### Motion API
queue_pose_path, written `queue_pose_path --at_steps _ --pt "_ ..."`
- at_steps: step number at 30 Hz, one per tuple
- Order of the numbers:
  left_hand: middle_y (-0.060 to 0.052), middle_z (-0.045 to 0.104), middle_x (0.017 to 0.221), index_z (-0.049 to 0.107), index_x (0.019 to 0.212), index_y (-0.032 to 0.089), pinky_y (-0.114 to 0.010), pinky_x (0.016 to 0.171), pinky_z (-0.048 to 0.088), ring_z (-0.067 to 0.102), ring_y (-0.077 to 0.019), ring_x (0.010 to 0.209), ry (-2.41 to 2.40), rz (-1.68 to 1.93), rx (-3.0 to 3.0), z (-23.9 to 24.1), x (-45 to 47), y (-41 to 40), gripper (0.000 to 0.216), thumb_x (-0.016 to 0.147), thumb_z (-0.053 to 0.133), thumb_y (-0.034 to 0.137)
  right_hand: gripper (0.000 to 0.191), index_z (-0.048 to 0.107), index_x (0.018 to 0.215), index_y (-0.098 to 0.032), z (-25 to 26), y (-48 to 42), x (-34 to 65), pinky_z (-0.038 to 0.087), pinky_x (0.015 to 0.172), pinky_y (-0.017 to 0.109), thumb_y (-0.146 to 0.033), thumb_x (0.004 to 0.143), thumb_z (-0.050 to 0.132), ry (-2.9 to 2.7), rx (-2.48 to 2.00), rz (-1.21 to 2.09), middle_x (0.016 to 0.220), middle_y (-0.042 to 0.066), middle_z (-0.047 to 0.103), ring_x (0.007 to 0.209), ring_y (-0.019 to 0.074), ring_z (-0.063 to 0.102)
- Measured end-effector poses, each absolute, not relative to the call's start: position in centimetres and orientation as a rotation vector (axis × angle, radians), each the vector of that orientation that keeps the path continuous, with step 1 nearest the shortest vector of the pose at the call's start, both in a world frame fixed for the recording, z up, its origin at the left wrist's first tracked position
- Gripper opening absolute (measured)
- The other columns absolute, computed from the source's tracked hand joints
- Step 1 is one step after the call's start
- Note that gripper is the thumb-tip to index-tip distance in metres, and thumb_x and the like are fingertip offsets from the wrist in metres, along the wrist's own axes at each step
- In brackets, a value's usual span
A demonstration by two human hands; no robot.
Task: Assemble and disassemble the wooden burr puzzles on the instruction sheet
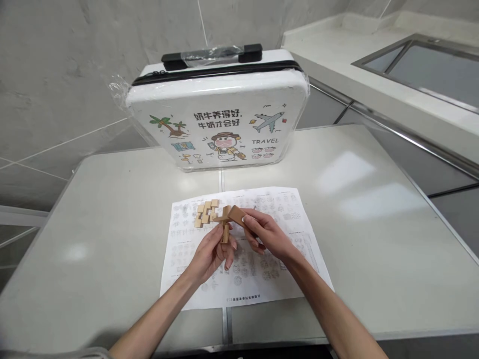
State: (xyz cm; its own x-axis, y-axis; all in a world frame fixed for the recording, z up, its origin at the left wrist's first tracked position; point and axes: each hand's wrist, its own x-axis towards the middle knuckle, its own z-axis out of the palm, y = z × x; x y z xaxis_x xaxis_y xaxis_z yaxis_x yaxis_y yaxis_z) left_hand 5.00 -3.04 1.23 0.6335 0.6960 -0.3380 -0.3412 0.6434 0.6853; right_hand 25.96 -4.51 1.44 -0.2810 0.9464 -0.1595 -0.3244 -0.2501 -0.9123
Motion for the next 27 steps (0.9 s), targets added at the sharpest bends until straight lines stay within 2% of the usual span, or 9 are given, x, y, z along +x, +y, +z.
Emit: queue_pose_path --at_steps 3,8,22,27 --pt "-0.005 0.074 0.087 0.055 0.118 0.017 -0.025 0.046 0.053 0.068 -0.0140 0.049 0.628 0.613 0.662 1.26 5.07 -3.21 0.040 0.107 0.057 0.055 0.045 0.067 0.139 -0.021 1.40 -4.59 25.95 0.036 0.035 0.020 -0.053 0.109 0.056 -1.023 -0.945 1.720 0.054 -0.009 0.047 0.035 0.0074 0.035" --pt "-0.007 0.076 0.091 0.053 0.127 0.017 -0.026 0.047 0.054 0.069 -0.0146 0.050 0.596 0.585 0.733 1.39 5.16 -3.39 0.042 0.107 0.056 0.055 0.044 0.069 0.135 -0.020 1.36 -4.56 25.90 0.036 0.035 0.020 -0.053 0.108 0.058 -1.034 -0.985 1.707 0.051 -0.009 0.048 0.034 0.0083 0.040" --pt "-0.005 0.072 0.086 0.052 0.137 0.019 -0.026 0.048 0.054 0.067 -0.0142 0.049 0.600 0.568 0.778 1.45 5.17 -3.42 0.049 0.106 0.058 0.057 0.039 0.074 0.113 -0.020 1.72 -4.52 26.06 0.032 0.034 0.022 -0.056 0.100 0.068 -0.968 -1.077 1.693 0.046 -0.010 0.046 0.032 0.0086 0.037" --pt "-0.004 0.073 0.083 0.052 0.138 0.018 -0.027 0.051 0.054 0.065 -0.0139 0.048 0.584 0.558 0.777 1.58 5.00 -3.36 0.047 0.108 0.056 0.054 0.038 0.072 0.115 -0.020 1.55 -4.55 26.02 0.032 0.038 0.022 -0.054 0.101 0.068 -0.990 -1.099 1.681 0.048 -0.009 0.048 0.037 0.0092 0.039"
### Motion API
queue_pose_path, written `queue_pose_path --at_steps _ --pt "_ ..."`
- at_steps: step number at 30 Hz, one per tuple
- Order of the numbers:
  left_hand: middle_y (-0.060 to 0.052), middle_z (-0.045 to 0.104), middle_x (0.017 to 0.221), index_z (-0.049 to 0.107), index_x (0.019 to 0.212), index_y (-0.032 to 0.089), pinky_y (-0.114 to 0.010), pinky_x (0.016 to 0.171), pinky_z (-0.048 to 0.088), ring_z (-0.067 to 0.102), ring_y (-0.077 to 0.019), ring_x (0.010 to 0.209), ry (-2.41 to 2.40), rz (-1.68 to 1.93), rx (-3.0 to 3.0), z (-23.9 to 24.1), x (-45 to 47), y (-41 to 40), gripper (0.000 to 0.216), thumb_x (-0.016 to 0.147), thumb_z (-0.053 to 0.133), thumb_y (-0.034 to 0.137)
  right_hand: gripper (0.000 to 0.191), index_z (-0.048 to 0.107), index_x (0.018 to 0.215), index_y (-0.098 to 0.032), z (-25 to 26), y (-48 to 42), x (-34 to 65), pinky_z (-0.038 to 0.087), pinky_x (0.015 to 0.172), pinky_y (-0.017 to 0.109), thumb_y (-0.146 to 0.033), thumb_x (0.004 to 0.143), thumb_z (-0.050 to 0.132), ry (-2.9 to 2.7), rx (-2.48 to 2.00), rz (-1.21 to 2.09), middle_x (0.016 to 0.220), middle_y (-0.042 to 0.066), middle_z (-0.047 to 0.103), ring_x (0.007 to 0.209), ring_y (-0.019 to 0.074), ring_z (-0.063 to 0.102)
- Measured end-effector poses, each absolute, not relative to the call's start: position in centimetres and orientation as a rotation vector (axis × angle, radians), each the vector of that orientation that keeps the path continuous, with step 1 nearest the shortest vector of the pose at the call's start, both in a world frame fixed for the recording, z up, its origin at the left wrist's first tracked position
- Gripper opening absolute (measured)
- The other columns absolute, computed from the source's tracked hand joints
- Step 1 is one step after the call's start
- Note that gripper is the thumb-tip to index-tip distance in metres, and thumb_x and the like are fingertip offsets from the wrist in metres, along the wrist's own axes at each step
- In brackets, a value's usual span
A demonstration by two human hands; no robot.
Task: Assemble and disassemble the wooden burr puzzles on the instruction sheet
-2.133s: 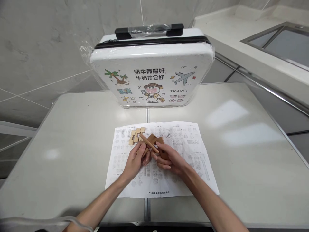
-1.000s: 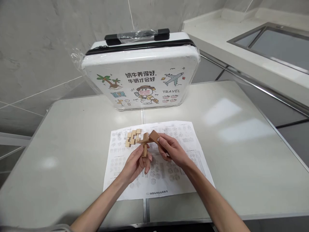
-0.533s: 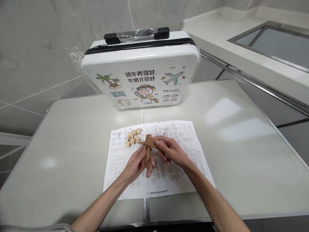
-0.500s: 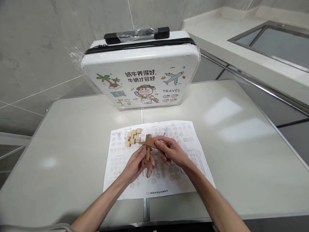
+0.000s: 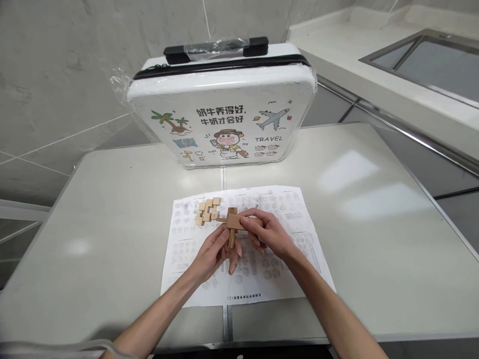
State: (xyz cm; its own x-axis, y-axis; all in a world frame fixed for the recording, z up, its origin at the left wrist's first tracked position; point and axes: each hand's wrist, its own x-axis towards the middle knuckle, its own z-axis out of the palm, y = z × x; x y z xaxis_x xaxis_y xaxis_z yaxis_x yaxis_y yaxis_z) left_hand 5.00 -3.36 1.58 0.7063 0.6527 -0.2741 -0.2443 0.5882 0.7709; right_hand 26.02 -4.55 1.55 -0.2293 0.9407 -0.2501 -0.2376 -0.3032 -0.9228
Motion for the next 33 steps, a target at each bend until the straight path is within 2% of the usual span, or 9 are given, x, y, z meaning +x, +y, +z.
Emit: queue_pose_path --at_steps 5,9,15,19,23,28,33 --pt "-0.003 0.071 0.081 0.057 0.128 0.018 -0.025 0.052 0.052 0.061 -0.0116 0.048 0.562 0.604 0.697 1.42 4.79 -3.20 0.042 0.106 0.059 0.054 0.042 0.065 0.126 -0.022 1.68 -4.40 25.66 0.033 0.044 0.023 -0.058 0.103 0.063 -0.961 -1.078 1.682 0.063 -0.005 0.057 0.047 0.0104 0.043" --pt "-0.001 0.069 0.079 0.059 0.120 0.019 -0.025 0.049 0.051 0.057 -0.0099 0.045 0.537 0.653 0.654 1.24 4.72 -3.10 0.037 0.106 0.059 0.053 0.038 0.063 0.124 -0.024 1.76 -4.23 25.46 0.033 0.046 0.024 -0.057 0.104 0.062 -0.957 -1.054 1.670 0.071 -0.004 0.059 0.049 0.0106 0.045" --pt "-0.001 0.070 0.079 0.052 0.141 0.019 -0.024 0.048 0.053 0.063 -0.0120 0.044 0.530 0.576 0.766 1.73 4.67 -3.21 0.047 0.109 0.052 0.054 0.032 0.064 0.113 -0.024 1.53 -4.17 25.33 0.034 0.046 0.023 -0.055 0.105 0.062 -1.034 -1.089 1.609 0.070 -0.004 0.060 0.049 0.0099 0.042" --pt "0.002 0.065 0.074 0.050 0.143 0.019 -0.021 0.042 0.050 0.058 -0.0097 0.038 0.513 0.560 0.772 1.57 4.49 -3.21 0.048 0.110 0.049 0.055 0.033 0.064 0.112 -0.023 1.31 -4.14 25.26 0.032 0.044 0.023 -0.055 0.105 0.061 -1.062 -1.057 1.648 0.072 -0.003 0.061 0.046 0.0087 0.043" --pt "0.005 0.057 0.073 0.054 0.134 0.021 -0.019 0.035 0.046 0.049 -0.0065 0.033 0.481 0.545 0.741 1.05 4.32 -3.22 0.040 0.111 0.046 0.053 0.031 0.064 0.113 -0.023 1.35 -4.16 25.39 0.032 0.045 0.023 -0.053 0.106 0.061 -1.083 -1.040 1.638 0.074 -0.003 0.062 0.047 0.0085 0.042" --pt "0.007 0.044 0.070 0.057 0.108 0.019 -0.016 0.035 0.041 0.031 -0.0022 0.036 0.451 0.492 0.736 1.13 4.17 -3.15 0.036 0.112 0.044 0.053 0.031 0.064 0.111 -0.023 1.53 -4.19 25.81 0.030 0.045 0.023 -0.053 0.106 0.062 -1.078 -0.988 1.721 0.072 -0.004 0.056 0.050 0.0089 0.037" --pt "0.008 0.040 0.069 0.055 0.105 0.018 -0.017 0.036 0.040 0.025 -0.0033 0.040 0.439 0.514 0.773 1.34 4.29 -3.02 0.036 0.111 0.046 0.053 0.033 0.063 0.109 -0.023 1.33 -4.16 26.13 0.026 0.045 0.023 -0.055 0.107 0.059 -1.085 -0.968 1.780 0.071 -0.005 0.051 0.051 0.0084 0.032"
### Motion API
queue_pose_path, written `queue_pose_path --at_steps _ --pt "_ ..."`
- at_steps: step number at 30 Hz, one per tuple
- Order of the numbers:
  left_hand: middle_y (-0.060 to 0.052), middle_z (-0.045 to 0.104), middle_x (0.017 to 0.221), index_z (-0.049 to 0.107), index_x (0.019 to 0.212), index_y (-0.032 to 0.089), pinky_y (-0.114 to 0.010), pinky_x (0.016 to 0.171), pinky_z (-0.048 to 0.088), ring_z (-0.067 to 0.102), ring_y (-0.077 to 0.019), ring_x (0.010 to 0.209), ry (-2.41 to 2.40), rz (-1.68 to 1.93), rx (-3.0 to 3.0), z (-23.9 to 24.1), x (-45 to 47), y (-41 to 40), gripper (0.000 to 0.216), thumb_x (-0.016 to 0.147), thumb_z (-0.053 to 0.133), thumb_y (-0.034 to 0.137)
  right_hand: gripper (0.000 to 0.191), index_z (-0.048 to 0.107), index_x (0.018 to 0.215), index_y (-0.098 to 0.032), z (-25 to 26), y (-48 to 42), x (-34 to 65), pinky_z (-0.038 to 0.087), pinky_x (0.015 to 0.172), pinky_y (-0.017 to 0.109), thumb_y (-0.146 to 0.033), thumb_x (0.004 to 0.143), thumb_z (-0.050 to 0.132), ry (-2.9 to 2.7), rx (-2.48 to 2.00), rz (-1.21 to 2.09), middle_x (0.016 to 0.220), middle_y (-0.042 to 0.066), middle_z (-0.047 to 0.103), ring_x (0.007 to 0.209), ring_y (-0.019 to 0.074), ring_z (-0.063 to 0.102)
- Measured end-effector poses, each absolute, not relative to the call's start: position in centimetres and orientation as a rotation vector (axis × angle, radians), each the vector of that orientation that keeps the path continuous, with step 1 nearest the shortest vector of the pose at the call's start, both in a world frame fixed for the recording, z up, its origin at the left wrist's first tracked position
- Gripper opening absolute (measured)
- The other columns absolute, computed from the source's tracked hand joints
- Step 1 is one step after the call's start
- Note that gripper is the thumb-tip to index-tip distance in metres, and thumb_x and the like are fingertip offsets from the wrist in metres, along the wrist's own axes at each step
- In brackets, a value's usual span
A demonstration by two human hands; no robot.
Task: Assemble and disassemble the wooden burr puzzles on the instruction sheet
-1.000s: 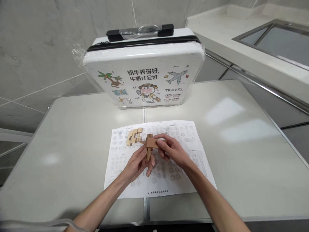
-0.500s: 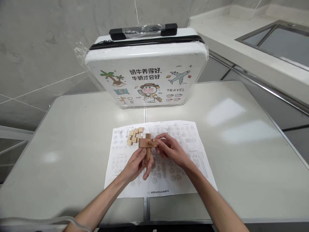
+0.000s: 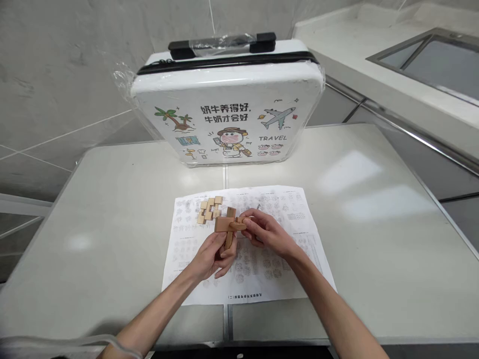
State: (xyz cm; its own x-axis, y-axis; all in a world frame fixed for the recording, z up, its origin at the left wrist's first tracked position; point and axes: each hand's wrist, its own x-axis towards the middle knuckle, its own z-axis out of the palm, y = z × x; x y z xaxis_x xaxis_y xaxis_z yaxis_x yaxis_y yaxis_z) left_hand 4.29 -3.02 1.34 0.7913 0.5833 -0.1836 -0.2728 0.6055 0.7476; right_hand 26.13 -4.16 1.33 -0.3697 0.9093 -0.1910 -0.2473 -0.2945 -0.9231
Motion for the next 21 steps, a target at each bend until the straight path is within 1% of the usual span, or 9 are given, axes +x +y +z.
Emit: queue_pose_path --at_steps 4,9,11,13,15,17,21 --pt "0.009 0.038 0.069 0.055 0.096 0.017 -0.016 0.036 0.039 0.022 -0.0032 0.041 0.439 0.536 0.797 1.0 4.4 -3.1 0.039 0.112 0.045 0.051 0.032 0.064 0.110 -0.023 1.4 -4.1 26.2 0.027 0.048 0.025 -0.054 0.109 0.056 -1.189 -1.001 1.730 0.070 -0.005 0.047 0.051 0.0086 0.032" --pt "0.008 0.036 0.069 0.052 0.089 0.018 -0.018 0.037 0.041 0.024 -0.0033 0.042 0.447 0.541 0.791 1.0 4.5 -3.2 0.043 0.111 0.046 0.054 0.032 0.066 0.108 -0.023 1.4 -4.2 25.7 0.033 0.054 0.028 -0.053 0.109 0.054 -1.294 -1.068 1.608 0.073 -0.003 0.052 0.057 0.0113 0.041" --pt "0.008 0.037 0.071 0.053 0.094 0.018 -0.017 0.037 0.041 0.025 -0.0036 0.043 0.447 0.535 0.753 1.5 4.5 -3.2 0.040 0.110 0.047 0.054 0.033 0.067 0.108 -0.023 1.2 -4.2 25.5 0.033 0.054 0.028 -0.053 0.110 0.054 -1.272 -1.066 1.613 0.074 -0.002 0.053 0.057 0.0118 0.042" --pt "0.007 0.039 0.075 0.055 0.105 0.019 -0.017 0.037 0.043 0.028 -0.0045 0.045 0.449 0.516 0.705 1.9 4.5 -3.1 0.033 0.110 0.051 0.051 0.033 0.067 0.109 -0.024 1.0 -4.2 25.4 0.034 0.055 0.028 -0.054 0.109 0.054 -1.232 -1.068 1.629 0.075 -0.002 0.054 0.058 0.0122 0.043" --pt "0.007 0.039 0.076 0.055 0.113 0.019 -0.018 0.038 0.044 0.029 -0.0045 0.046 0.430 0.485 0.694 2.3 4.4 -3.2 0.031 0.109 0.054 0.050 0.033 0.067 0.110 -0.024 0.9 -4.2 25.4 0.034 0.055 0.028 -0.054 0.109 0.054 -1.192 -1.071 1.646 0.075 -0.002 0.055 0.059 0.0126 0.045" --pt "0.008 0.039 0.074 0.055 0.112 0.018 -0.018 0.037 0.046 0.028 -0.0033 0.043 0.385 0.441 0.723 2.4 4.3 -3.2 0.033 0.108 0.056 0.051 0.033 0.067 0.110 -0.024 0.9 -4.2 25.5 0.034 0.055 0.028 -0.054 0.109 0.054 -1.204 -1.069 1.676 0.074 -0.002 0.055 0.059 0.0128 0.045" --pt "0.011 0.034 0.067 0.054 0.103 0.018 -0.017 0.035 0.045 0.024 -0.0020 0.038 0.334 0.376 0.740 2.0 4.2 -3.2 0.038 0.107 0.056 0.056 0.034 0.069 0.109 -0.023 1.2 -4.1 25.7 0.032 0.055 0.029 -0.054 0.109 0.054 -1.306 -1.071 1.717 0.069 -0.002 0.053 0.057 0.0131 0.040"
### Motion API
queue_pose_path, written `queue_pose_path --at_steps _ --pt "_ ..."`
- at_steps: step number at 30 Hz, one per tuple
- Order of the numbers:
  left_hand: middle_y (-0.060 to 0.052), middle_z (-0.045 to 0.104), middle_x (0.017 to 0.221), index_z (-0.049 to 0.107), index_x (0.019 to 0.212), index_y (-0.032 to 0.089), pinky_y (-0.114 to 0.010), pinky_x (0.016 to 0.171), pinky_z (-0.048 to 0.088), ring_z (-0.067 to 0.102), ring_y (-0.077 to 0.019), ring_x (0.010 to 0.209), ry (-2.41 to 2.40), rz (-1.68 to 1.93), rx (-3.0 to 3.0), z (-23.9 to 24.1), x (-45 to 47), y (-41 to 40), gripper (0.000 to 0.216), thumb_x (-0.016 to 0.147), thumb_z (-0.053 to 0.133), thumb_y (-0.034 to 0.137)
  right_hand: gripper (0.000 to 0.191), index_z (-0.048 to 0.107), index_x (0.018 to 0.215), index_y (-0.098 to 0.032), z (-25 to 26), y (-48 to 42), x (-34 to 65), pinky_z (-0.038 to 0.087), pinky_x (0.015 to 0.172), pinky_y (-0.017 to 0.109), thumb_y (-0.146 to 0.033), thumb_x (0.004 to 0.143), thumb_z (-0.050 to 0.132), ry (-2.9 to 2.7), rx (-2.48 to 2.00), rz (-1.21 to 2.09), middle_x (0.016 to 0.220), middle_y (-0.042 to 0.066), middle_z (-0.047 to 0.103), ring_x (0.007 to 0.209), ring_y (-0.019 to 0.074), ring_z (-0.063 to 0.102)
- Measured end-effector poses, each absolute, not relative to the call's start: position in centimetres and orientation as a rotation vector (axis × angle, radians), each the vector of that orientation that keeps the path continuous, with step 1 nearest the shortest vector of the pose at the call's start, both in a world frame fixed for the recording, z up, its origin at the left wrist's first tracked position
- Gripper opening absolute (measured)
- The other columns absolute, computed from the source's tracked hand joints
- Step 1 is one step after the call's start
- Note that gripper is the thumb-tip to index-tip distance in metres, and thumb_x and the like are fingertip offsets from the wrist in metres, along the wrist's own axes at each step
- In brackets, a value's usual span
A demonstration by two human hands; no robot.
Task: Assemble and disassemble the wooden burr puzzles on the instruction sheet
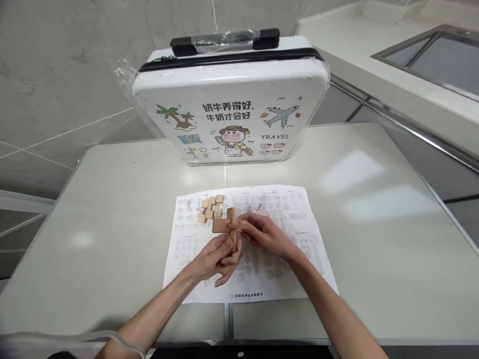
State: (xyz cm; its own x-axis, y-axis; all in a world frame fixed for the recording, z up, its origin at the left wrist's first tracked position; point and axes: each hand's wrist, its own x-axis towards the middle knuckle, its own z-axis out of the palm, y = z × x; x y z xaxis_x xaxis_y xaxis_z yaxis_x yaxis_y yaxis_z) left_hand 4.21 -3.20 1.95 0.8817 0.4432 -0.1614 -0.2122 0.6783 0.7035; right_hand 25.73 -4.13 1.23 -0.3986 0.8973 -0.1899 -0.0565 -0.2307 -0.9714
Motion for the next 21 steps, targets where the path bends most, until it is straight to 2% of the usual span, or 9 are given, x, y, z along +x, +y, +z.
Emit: queue_pose_path --at_steps 6,11,17,21 --pt "0.012 0.031 0.064 0.056 0.099 0.017 -0.018 0.033 0.044 0.022 -0.0023 0.038 0.298 0.336 0.713 1.9 4.1 -3.1 0.041 0.104 0.061 0.058 0.037 0.068 0.099 -0.021 1.6 -4.0 26.4 0.028 0.054 0.028 -0.055 0.108 0.057 -1.285 -0.989 1.842 0.069 -0.003 0.051 0.057 0.0115 0.037" --pt "0.012 0.033 0.062 0.058 0.098 0.016 -0.018 0.032 0.044 0.023 -0.0022 0.036 0.293 0.326 0.694 1.8 4.1 -3.1 0.043 0.102 0.064 0.059 0.036 0.067 0.100 -0.019 1.8 -4.1 27.0 0.024 0.050 0.026 -0.054 0.107 0.059 -1.226 -0.941 1.975 0.069 -0.005 0.048 0.053 0.0087 0.033" --pt "0.011 0.041 0.060 0.059 0.102 0.016 -0.018 0.034 0.046 0.027 -0.0031 0.036 0.336 0.440 0.670 1.5 4.2 -3.1 0.043 0.102 0.063 0.059 0.034 0.066 0.101 -0.018 1.3 -4.2 26.8 0.027 0.050 0.026 -0.050 0.109 0.057 -1.136 -0.873 1.962 0.073 -0.002 0.055 0.052 0.0085 0.041" --pt "0.010 0.043 0.060 0.061 0.105 0.014 -0.017 0.034 0.045 0.027 -0.0030 0.037 0.376 0.473 0.700 1.6 4.1 -3.0 0.048 0.099 0.066 0.062 0.040 0.059 0.081 -0.019 1.0 -3.9 27.0 0.024 0.047 0.026 -0.049 0.107 0.061 -0.886 -0.847 1.909 0.067 -0.003 0.052 0.046 0.0060 0.032"
